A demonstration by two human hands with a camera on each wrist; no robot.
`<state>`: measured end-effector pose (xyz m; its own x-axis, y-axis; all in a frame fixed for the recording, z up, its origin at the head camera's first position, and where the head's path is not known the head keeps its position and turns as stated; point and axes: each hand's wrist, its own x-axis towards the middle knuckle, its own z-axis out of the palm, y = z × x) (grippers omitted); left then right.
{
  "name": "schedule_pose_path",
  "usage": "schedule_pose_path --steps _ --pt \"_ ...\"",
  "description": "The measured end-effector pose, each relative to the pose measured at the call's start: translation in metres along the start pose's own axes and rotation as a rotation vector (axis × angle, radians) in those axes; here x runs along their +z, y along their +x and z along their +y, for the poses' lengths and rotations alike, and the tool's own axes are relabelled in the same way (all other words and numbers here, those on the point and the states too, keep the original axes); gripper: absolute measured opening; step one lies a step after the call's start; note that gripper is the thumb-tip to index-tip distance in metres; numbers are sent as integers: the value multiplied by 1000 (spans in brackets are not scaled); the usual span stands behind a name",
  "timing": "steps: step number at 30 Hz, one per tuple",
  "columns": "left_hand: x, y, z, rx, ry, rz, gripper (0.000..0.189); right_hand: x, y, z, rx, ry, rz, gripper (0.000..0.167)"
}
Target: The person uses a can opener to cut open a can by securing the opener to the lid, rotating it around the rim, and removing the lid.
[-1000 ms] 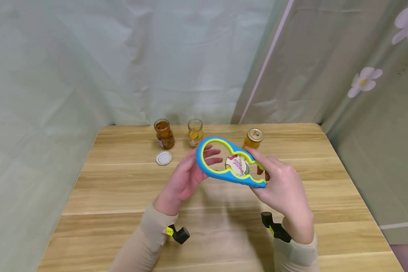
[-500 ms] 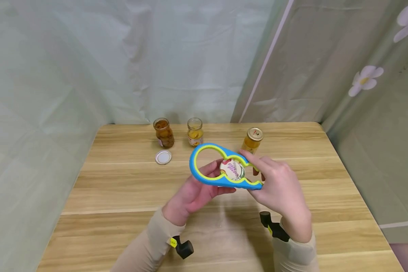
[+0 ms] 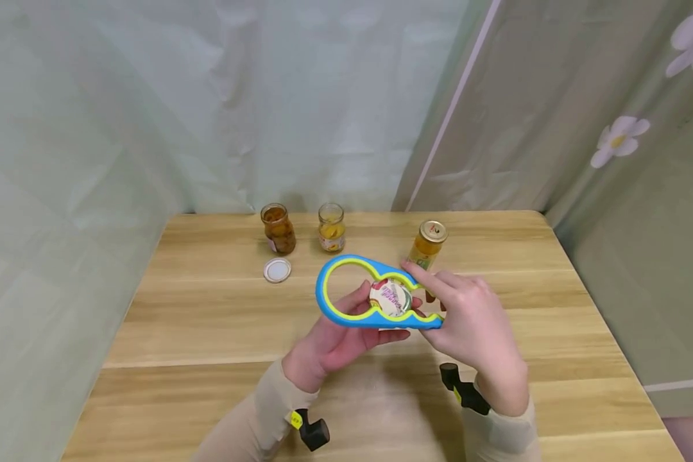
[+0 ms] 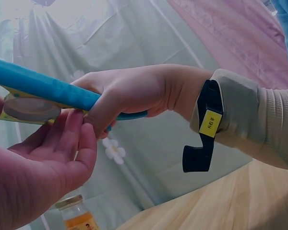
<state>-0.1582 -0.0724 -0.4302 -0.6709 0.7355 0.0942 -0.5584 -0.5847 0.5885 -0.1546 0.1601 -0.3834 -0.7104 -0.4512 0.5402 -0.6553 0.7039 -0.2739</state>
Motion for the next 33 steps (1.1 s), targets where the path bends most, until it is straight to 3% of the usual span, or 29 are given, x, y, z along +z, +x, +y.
schedule_pose_path --steps 13,33 --pt "-5 -6 -9 10 -61 -120 51 5 -7 -2 -33 -20 -17 85" --pt "-6 -6 -5 -12 -41 -37 58 -1 -4 1 -36 11 -66 90"
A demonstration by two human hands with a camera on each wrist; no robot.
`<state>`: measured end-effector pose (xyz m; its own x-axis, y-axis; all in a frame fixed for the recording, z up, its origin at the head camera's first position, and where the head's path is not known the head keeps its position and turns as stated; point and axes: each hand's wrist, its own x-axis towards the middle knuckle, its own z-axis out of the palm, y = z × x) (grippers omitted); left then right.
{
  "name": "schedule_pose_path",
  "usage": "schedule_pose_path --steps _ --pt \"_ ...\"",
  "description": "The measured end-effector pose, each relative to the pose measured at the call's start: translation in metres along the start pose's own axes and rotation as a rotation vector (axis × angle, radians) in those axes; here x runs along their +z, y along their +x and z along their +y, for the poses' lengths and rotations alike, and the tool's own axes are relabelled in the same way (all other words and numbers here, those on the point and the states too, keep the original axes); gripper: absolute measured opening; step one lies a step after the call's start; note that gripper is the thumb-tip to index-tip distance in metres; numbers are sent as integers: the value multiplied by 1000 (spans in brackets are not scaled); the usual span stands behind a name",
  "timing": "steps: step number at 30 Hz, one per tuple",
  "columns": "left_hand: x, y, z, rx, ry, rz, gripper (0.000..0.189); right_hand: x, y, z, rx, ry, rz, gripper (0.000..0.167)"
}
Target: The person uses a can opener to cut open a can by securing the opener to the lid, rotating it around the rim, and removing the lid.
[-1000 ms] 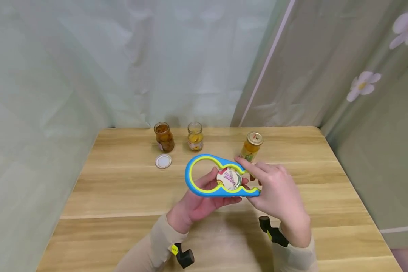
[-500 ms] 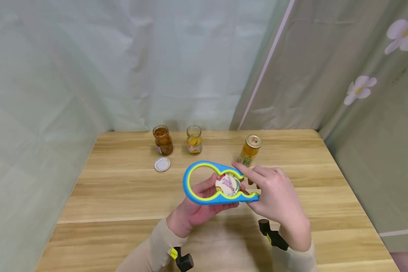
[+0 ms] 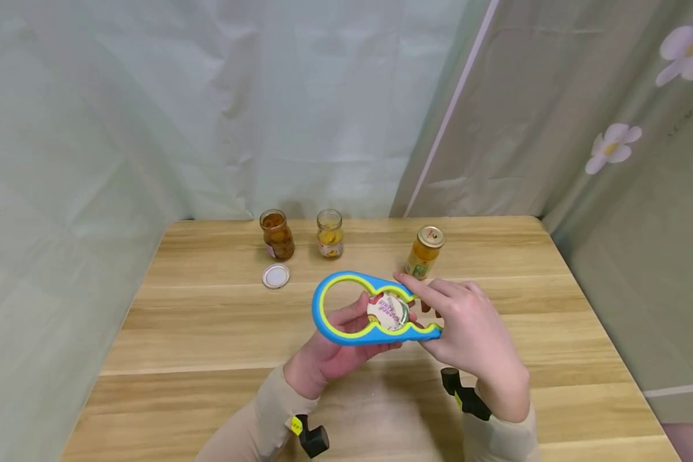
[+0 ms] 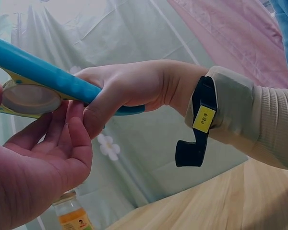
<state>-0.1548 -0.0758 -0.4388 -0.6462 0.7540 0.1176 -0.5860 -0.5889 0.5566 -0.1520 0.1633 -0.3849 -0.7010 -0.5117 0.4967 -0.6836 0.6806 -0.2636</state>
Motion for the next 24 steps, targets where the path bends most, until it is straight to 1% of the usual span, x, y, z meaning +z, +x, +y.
schedule_pose_path --steps 4,6,10,13,17,21,24 --pt "0 1 1 -13 10 19 64 -2 1 1 -3 19 -12 90" --pt "0 1 2 -15 16 11 64 -2 1 2 -5 18 -17 89" --pt "-1 0 3 -7 18 -19 58 -2 1 2 -11 10 -23 89" --pt "-1 -1 3 -6 10 -31 60 -2 0 3 -16 6 -26 91" --pt "-1 -2 3 -15 -9 3 64 -2 1 3 -26 6 -26 91" --pt "-1 -3 2 -15 -9 45 59 -3 1 2 -36 6 -19 89" --pt "-2 -3 1 -16 -10 49 59 -3 0 2 -40 3 -11 88"
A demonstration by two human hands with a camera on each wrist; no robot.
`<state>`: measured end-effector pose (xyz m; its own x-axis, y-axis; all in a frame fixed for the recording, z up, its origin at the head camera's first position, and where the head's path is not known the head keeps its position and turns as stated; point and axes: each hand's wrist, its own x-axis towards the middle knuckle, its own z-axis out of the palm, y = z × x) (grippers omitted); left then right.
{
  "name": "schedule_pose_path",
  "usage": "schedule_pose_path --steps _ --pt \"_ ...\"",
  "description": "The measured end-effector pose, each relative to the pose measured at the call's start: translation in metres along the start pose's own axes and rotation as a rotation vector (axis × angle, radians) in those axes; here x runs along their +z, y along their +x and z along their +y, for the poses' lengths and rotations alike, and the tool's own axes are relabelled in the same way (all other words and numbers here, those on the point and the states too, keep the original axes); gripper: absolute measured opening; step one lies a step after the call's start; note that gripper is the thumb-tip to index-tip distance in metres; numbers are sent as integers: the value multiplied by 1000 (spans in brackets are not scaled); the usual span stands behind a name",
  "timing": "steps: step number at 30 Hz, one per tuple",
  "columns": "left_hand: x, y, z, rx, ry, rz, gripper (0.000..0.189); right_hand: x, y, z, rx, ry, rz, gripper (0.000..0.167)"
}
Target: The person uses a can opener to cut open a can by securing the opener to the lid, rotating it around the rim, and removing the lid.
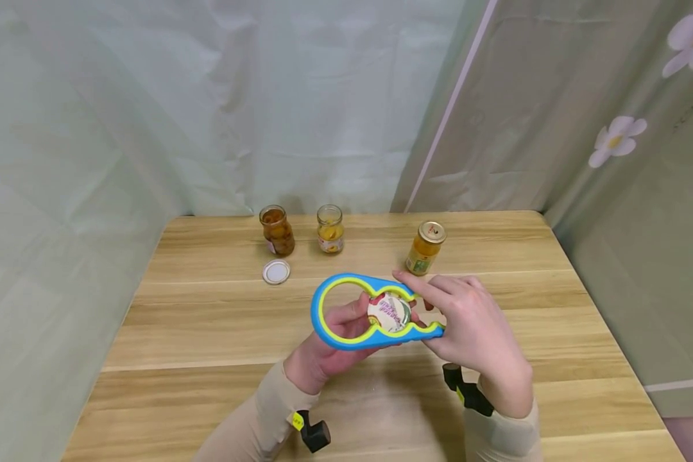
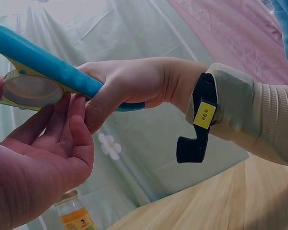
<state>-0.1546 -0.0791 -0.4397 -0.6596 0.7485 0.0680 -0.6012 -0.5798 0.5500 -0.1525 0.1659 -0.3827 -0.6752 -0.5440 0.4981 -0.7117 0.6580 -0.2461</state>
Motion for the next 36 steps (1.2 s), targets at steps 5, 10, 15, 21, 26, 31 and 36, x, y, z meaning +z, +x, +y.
schedule_pose_path --steps 5,10,15,21,26,31,36 --pt "-1 0 1 -3 3 -6 63 0 1 -2 -3 -18 11 91" --pt "-2 0 2 4 28 10 58 0 1 -2 -5 -29 23 92" --pt "-8 1 4 9 -7 41 46 -1 0 -2 -6 -23 59 92" --pt "-20 6 11 59 91 35 32 -1 0 -1 7 -26 116 85" --pt "-31 10 21 142 398 179 30 -2 -1 0 29 -50 167 81" --pt "-41 11 33 180 718 412 45 -3 -1 2 22 -64 228 83" --pt "-49 8 42 184 1085 613 50 -3 -1 3 14 -69 261 86"
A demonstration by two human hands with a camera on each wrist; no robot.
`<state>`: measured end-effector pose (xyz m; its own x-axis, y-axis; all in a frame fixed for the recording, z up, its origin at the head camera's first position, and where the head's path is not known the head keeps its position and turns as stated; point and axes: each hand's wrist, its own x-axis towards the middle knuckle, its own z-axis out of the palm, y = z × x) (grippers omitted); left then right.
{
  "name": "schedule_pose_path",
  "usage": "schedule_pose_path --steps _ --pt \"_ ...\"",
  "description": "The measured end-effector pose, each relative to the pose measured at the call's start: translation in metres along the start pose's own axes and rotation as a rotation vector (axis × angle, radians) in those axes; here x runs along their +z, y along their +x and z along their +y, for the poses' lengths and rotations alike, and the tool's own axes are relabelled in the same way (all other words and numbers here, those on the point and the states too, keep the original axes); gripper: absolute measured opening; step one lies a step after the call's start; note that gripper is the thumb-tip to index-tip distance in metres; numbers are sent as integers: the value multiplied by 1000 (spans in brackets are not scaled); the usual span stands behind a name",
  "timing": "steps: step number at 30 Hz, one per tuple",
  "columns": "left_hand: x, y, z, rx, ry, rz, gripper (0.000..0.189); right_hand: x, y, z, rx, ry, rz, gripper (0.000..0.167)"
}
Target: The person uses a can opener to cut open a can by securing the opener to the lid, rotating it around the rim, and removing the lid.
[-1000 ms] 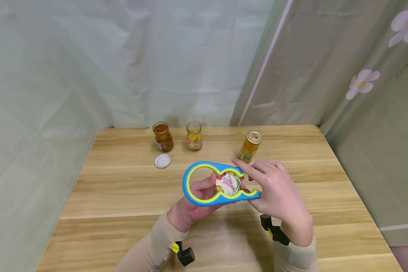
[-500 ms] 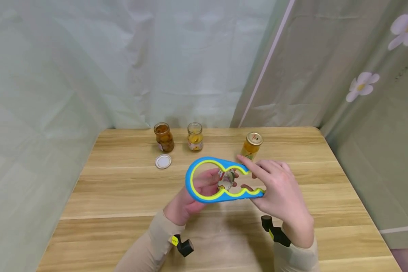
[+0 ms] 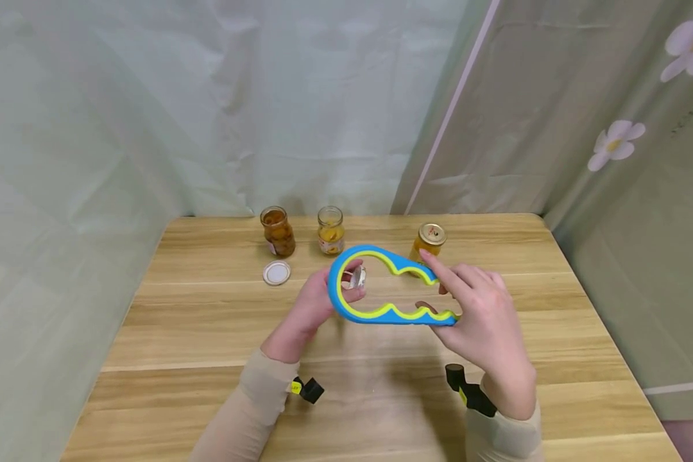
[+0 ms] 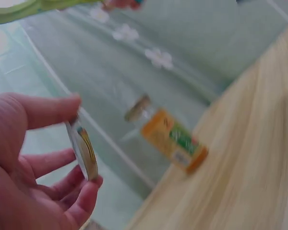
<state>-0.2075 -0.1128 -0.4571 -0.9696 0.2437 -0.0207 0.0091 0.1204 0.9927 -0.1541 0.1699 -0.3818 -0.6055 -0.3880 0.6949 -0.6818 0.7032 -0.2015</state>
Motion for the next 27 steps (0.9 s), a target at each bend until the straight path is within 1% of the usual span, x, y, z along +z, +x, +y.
schedule_pose_path --steps 3,5,6,8,12,16,18,21,23,27 --pt "-4 5 -5 37 221 100 52 0 0 0 3 4 9 86" --pt "-7 8 -10 53 318 145 54 0 0 0 4 3 12 86" --pt "-7 10 -13 53 346 157 56 0 0 1 6 0 11 85" --pt "-10 13 -17 33 373 172 61 -1 0 1 10 -4 7 85" --pt "-13 16 -21 14 388 180 68 -3 -1 1 34 -12 -14 84" --pt "-16 20 -26 54 447 194 68 -5 -1 0 57 -11 -31 83" --pt "-18 21 -29 72 478 206 67 -5 0 1 49 -14 -23 83" --pt "-20 23 -35 63 516 218 66 -5 -1 2 49 -16 -18 84" --pt "-21 24 -39 45 537 215 67 -5 -1 2 56 -17 -17 84" --pt "-22 26 -45 31 569 206 71 -6 -2 2 84 -14 -30 84"
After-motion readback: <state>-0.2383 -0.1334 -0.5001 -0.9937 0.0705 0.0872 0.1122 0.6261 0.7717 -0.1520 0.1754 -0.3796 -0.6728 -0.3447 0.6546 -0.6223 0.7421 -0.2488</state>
